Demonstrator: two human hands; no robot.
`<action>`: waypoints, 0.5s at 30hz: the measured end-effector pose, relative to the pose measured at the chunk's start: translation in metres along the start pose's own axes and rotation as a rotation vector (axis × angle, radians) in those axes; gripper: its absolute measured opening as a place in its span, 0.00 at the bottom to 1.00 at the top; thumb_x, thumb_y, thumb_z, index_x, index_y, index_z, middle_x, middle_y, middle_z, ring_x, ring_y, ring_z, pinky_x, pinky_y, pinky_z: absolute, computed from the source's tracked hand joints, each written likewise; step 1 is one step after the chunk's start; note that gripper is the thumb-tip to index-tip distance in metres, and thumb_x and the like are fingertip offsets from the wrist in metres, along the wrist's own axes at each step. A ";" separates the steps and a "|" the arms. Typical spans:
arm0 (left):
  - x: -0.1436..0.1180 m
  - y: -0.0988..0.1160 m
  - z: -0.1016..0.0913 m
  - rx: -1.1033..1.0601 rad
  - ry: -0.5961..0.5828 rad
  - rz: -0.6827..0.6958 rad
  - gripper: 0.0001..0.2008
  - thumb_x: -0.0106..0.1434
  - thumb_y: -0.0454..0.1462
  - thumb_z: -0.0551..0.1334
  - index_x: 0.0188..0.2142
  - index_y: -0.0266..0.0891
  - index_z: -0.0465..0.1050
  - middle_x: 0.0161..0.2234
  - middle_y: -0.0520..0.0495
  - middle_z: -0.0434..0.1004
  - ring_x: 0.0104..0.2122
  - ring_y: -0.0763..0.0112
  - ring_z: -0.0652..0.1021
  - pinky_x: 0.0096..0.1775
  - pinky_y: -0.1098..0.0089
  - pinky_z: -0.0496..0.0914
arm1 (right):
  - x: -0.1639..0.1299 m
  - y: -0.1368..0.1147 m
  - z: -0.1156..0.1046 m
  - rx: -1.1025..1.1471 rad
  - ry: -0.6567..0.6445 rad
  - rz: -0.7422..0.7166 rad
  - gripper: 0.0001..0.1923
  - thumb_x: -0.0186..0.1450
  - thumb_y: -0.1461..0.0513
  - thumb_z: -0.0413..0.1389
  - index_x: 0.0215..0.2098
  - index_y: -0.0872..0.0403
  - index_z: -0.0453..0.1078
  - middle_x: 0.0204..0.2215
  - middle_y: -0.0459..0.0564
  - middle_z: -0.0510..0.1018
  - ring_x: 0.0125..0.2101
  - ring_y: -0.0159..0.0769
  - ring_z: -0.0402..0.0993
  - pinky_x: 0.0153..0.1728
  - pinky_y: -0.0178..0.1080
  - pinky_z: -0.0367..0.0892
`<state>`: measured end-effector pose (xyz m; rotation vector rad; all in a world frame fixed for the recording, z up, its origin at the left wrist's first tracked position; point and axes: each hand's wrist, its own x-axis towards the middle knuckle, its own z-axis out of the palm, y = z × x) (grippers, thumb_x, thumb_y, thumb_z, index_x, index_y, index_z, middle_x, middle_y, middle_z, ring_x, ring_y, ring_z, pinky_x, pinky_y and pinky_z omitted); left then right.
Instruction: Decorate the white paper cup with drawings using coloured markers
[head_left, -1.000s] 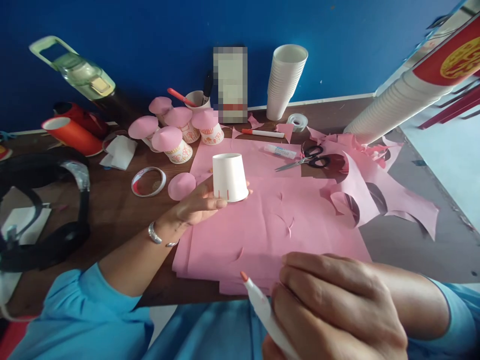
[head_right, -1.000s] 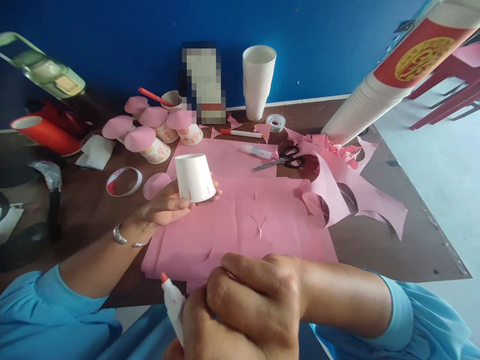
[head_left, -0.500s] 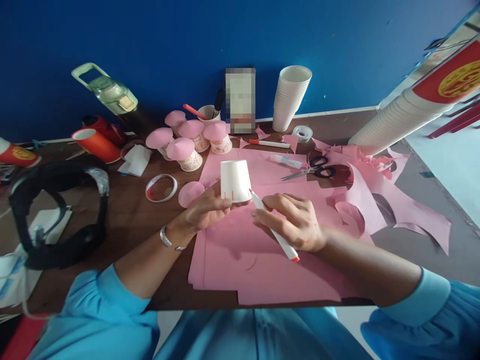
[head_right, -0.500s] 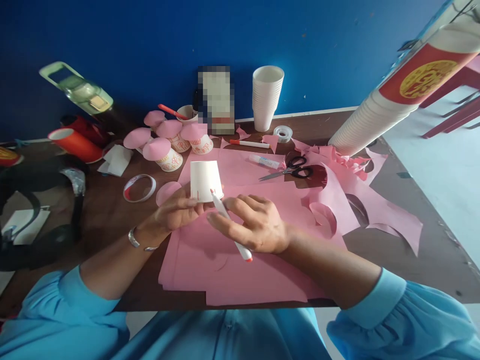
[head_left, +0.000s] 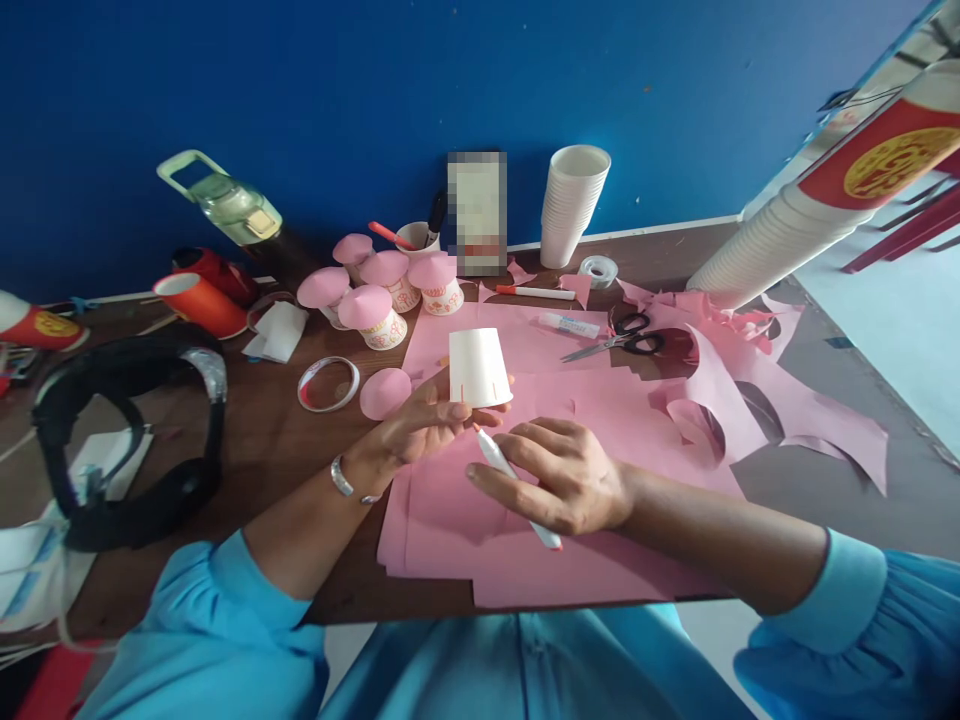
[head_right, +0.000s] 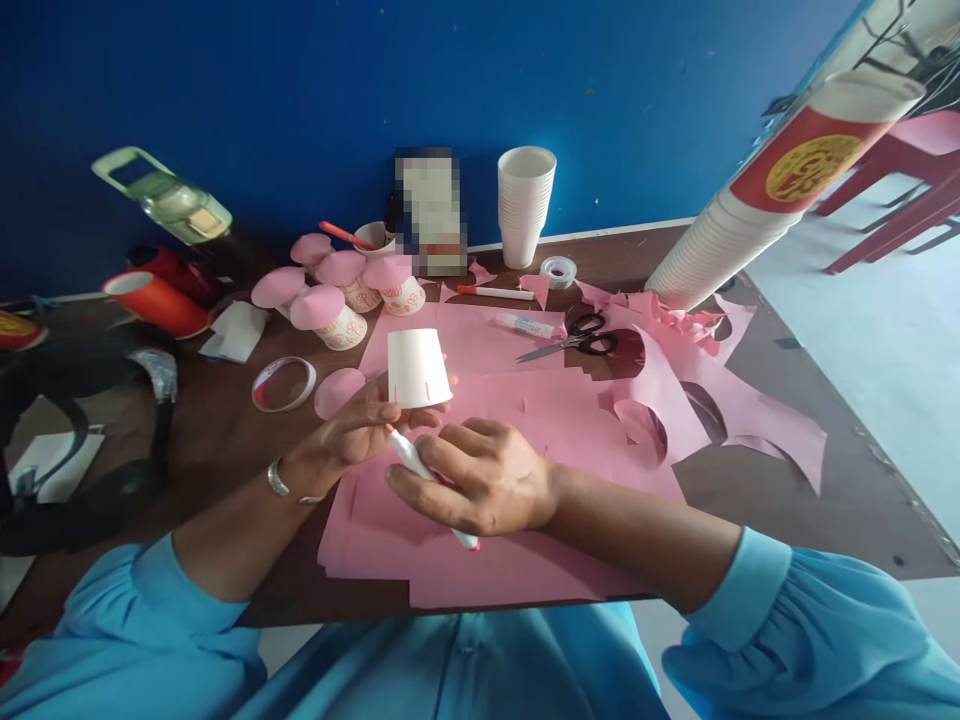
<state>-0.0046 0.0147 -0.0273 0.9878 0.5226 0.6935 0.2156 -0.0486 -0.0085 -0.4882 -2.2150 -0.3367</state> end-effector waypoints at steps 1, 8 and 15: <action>0.000 0.000 0.000 -0.004 0.004 0.006 0.18 0.63 0.39 0.72 0.53 0.42 0.81 0.52 0.41 0.87 0.53 0.52 0.85 0.52 0.58 0.80 | 0.003 0.000 -0.005 0.018 -0.009 0.008 0.12 0.75 0.66 0.54 0.53 0.56 0.75 0.33 0.48 0.78 0.29 0.31 0.74 0.27 0.35 0.70; 0.005 -0.001 -0.005 -0.229 -0.054 0.029 0.18 0.60 0.44 0.71 0.49 0.41 0.83 0.43 0.43 0.88 0.43 0.58 0.86 0.47 0.59 0.80 | 0.020 0.018 -0.038 0.226 0.105 0.305 0.14 0.78 0.60 0.55 0.59 0.55 0.73 0.36 0.49 0.77 0.33 0.33 0.77 0.32 0.35 0.74; 0.000 0.008 -0.008 -0.291 -0.003 -0.070 0.35 0.55 0.51 0.72 0.58 0.36 0.77 0.52 0.34 0.84 0.44 0.51 0.84 0.54 0.47 0.76 | 0.008 0.017 -0.043 0.641 0.173 0.859 0.12 0.79 0.55 0.54 0.56 0.50 0.74 0.28 0.41 0.74 0.25 0.30 0.74 0.29 0.35 0.71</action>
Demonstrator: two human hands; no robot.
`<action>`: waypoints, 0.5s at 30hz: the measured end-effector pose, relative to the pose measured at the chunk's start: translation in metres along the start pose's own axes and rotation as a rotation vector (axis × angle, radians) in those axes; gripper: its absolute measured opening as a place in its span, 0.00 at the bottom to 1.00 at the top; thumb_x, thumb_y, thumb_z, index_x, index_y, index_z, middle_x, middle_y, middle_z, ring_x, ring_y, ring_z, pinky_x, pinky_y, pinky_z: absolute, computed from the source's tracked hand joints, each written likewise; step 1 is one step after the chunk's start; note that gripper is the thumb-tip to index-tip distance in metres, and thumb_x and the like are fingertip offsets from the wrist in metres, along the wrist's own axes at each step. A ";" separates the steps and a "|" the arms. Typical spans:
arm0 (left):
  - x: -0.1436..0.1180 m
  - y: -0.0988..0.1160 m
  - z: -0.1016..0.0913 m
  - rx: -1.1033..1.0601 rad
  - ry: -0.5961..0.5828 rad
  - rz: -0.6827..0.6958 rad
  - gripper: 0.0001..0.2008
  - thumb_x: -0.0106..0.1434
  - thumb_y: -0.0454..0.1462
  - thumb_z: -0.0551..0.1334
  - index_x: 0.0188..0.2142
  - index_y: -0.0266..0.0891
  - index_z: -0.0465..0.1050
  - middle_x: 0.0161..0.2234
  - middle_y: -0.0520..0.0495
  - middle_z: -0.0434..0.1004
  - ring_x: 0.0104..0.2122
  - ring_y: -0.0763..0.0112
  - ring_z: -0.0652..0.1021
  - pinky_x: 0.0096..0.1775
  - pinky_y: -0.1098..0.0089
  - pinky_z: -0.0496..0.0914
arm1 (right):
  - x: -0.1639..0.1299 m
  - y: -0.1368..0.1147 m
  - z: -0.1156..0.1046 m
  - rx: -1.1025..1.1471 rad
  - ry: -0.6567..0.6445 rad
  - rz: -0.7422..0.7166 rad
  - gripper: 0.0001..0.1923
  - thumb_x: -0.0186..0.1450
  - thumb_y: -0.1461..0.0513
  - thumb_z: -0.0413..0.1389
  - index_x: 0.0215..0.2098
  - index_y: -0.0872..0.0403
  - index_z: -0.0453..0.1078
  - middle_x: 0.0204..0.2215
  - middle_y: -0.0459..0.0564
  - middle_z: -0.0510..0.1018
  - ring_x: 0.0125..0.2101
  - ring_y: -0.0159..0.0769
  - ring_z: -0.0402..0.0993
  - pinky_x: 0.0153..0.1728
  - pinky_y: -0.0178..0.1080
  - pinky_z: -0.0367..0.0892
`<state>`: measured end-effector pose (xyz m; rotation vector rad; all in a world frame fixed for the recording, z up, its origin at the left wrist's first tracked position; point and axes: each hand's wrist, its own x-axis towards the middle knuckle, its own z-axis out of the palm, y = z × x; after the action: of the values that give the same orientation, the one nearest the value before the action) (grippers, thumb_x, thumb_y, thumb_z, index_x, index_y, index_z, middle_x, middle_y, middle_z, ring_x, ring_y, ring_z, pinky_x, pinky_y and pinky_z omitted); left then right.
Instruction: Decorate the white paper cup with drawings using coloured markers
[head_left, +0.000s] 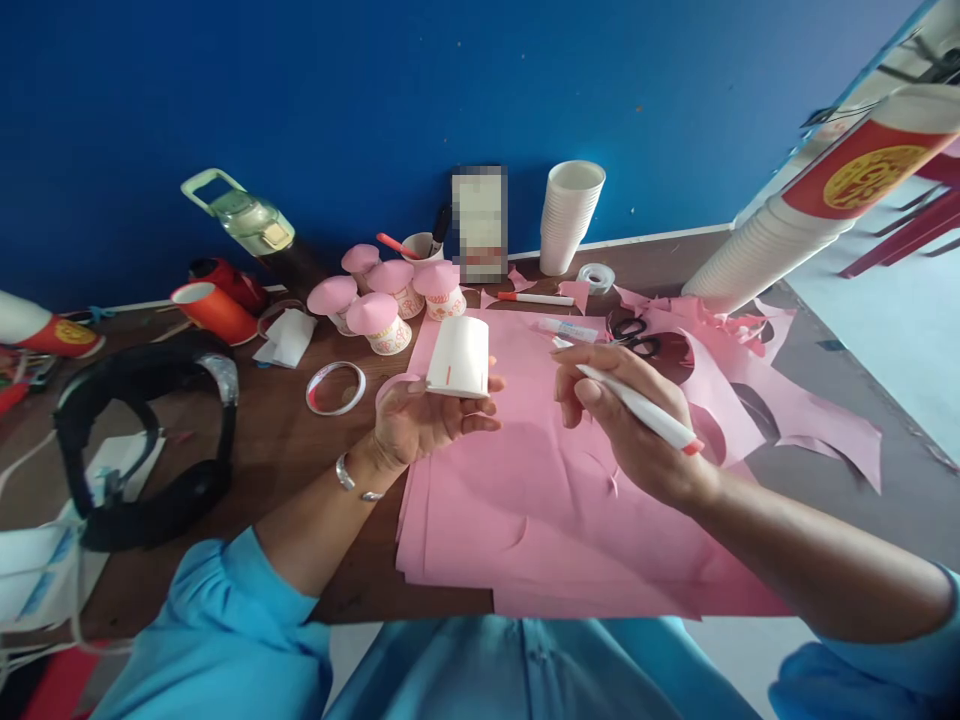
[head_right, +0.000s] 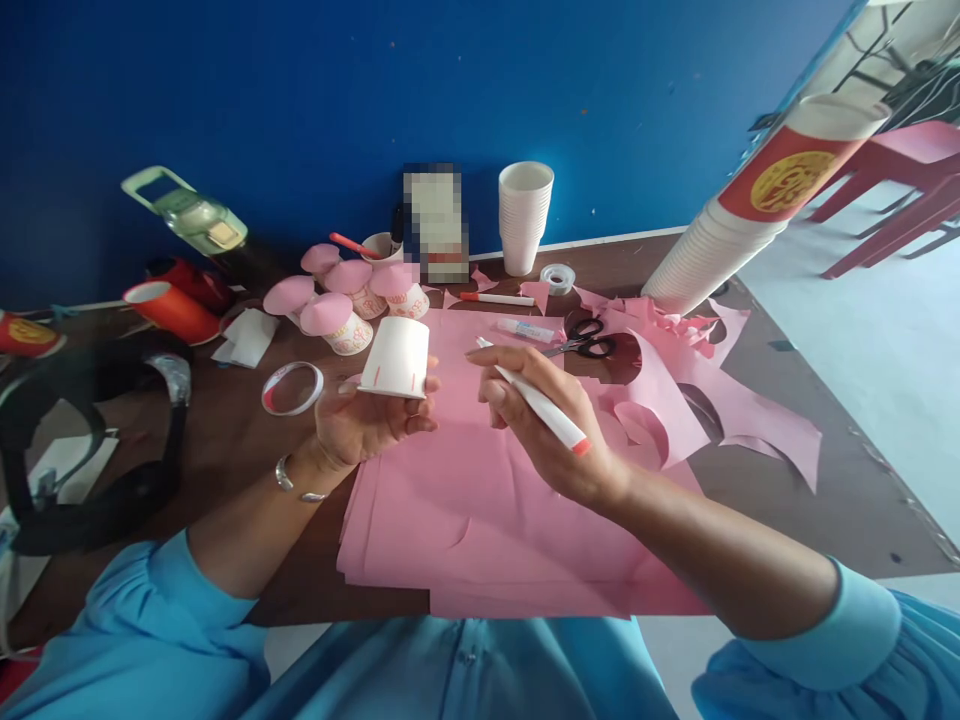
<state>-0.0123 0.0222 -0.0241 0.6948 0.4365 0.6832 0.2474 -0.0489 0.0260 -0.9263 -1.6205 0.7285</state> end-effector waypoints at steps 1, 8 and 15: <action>0.000 0.000 0.000 0.000 -0.009 0.000 0.35 0.55 0.51 0.72 0.59 0.37 0.77 0.52 0.34 0.84 0.45 0.51 0.84 0.54 0.45 0.76 | -0.002 0.001 -0.001 0.021 -0.004 0.011 0.12 0.79 0.55 0.55 0.55 0.50 0.74 0.27 0.41 0.74 0.25 0.29 0.74 0.29 0.35 0.71; 0.003 -0.011 0.000 0.136 -0.044 0.052 0.21 0.58 0.45 0.73 0.50 0.40 0.82 0.49 0.39 0.86 0.50 0.46 0.84 0.61 0.35 0.70 | 0.020 0.019 0.004 0.042 0.001 -0.022 0.15 0.77 0.51 0.57 0.52 0.52 0.76 0.31 0.43 0.77 0.26 0.28 0.74 0.31 0.36 0.71; 0.005 -0.009 0.001 0.205 -0.006 0.079 0.20 0.59 0.41 0.74 0.50 0.43 0.80 0.47 0.43 0.87 0.48 0.48 0.86 0.61 0.38 0.71 | 0.020 0.027 -0.029 -0.199 -0.109 0.021 0.14 0.78 0.51 0.56 0.51 0.50 0.78 0.30 0.43 0.79 0.26 0.31 0.77 0.31 0.36 0.74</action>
<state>-0.0043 0.0198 -0.0303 0.9112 0.4794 0.7171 0.2790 -0.0182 0.0195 -1.0627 -1.8066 0.6496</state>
